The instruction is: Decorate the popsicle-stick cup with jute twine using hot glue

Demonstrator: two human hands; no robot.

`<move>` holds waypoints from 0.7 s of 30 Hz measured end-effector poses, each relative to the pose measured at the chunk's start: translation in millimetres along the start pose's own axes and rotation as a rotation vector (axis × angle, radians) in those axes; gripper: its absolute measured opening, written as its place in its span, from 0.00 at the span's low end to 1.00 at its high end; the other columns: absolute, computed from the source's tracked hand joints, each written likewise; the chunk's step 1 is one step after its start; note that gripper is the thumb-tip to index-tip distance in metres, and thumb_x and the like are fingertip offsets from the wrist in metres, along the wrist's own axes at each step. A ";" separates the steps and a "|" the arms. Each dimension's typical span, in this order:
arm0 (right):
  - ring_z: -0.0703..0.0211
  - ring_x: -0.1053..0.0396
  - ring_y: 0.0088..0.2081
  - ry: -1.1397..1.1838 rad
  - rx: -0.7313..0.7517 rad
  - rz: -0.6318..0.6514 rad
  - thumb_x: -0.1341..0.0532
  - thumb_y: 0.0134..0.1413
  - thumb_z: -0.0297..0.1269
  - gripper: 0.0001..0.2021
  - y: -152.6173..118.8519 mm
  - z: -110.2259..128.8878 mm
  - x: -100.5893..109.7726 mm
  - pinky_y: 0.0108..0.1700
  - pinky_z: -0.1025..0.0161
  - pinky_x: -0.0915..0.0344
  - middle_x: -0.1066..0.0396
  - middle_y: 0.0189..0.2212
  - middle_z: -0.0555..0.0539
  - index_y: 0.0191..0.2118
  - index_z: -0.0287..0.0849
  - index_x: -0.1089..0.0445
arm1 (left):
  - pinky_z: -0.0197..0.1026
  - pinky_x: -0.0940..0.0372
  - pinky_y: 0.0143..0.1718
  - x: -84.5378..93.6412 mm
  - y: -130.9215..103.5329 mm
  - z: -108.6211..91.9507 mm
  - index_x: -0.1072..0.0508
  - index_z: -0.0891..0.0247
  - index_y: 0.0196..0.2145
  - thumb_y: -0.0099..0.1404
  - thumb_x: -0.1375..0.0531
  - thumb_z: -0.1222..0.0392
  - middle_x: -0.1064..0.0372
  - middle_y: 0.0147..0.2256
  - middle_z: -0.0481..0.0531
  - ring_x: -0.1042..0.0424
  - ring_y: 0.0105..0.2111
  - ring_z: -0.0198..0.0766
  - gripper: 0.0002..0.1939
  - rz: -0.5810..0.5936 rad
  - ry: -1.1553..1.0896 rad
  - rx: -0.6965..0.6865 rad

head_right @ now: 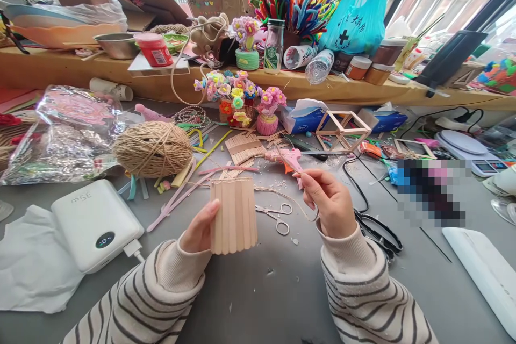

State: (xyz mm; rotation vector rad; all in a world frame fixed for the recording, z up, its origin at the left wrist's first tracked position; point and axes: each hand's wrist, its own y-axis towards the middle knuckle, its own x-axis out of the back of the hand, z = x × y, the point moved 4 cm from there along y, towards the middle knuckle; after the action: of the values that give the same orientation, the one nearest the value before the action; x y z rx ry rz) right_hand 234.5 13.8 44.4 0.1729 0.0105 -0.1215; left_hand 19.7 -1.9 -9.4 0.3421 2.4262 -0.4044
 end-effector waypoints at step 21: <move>0.64 0.33 0.27 -0.473 0.572 0.205 0.39 0.53 0.26 0.06 -17.5 40.9 -47.4 0.26 0.66 0.35 0.27 0.27 0.50 0.35 0.44 0.28 | 0.51 0.37 0.50 -6.1 -3.4 -12.5 0.38 0.62 0.50 0.53 0.34 0.49 0.31 0.49 0.60 0.32 0.50 0.55 0.31 -0.026 0.326 -0.173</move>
State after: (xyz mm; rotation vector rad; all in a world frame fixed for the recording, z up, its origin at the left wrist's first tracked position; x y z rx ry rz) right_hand 185.4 -4.6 82.7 0.7105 -0.5171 0.0450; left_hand 16.2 -1.3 4.5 0.3211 2.7630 -0.1553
